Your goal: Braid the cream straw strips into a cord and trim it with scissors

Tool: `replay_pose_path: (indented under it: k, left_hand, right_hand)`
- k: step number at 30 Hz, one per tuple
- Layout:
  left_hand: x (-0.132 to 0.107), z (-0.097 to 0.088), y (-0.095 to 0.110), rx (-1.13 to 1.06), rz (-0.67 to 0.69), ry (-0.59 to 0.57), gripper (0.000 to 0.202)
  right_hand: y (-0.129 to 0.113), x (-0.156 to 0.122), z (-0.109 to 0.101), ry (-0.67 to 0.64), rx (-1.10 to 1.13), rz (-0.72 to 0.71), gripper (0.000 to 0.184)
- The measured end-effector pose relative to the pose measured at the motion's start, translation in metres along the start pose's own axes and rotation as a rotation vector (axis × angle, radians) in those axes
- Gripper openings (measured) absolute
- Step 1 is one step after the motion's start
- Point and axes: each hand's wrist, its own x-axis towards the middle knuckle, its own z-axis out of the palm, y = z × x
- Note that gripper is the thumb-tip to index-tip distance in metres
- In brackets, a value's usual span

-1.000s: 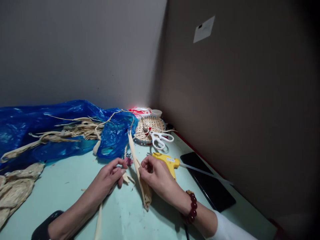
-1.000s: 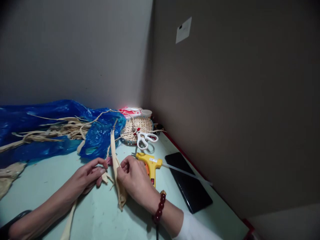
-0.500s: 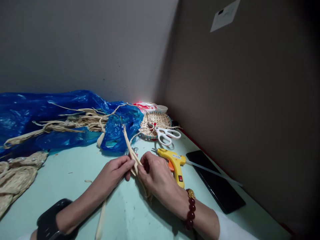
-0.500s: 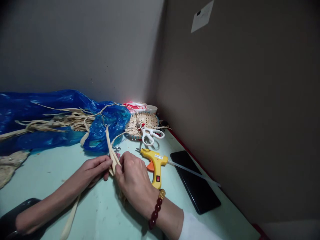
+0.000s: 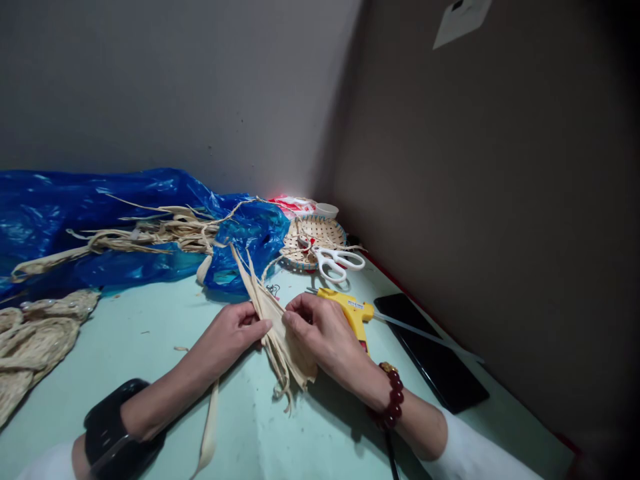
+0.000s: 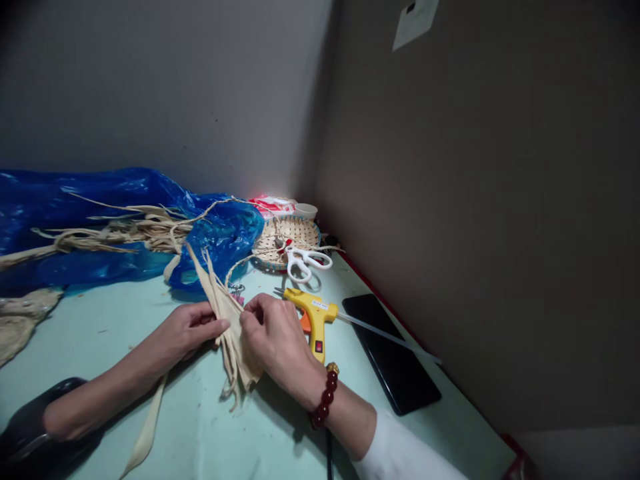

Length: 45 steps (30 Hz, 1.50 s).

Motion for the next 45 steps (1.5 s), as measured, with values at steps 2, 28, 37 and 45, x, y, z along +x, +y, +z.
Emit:
replay_pose_path:
  k: [2,28,37,45]
  left_hand:
    - [0.000,0.000,0.000,0.008,0.001,0.008,0.014]
    - [0.006,0.001,-0.008,0.007,0.071,0.020,0.019]
    - [0.012,0.001,-0.022,-0.007,0.136,0.001,0.019]
    - [0.017,0.003,-0.030,0.016,0.166,0.015,0.028]
  right_hand:
    - [0.002,0.000,-0.001,0.020,0.010,-0.008,0.014]
    - [0.010,0.003,-0.022,0.358,-0.011,-0.059,0.009]
    - [-0.011,0.004,-0.086,0.767,0.698,-0.018,0.031]
    - [-0.058,-0.008,-0.125,0.693,1.024,-0.225,0.013]
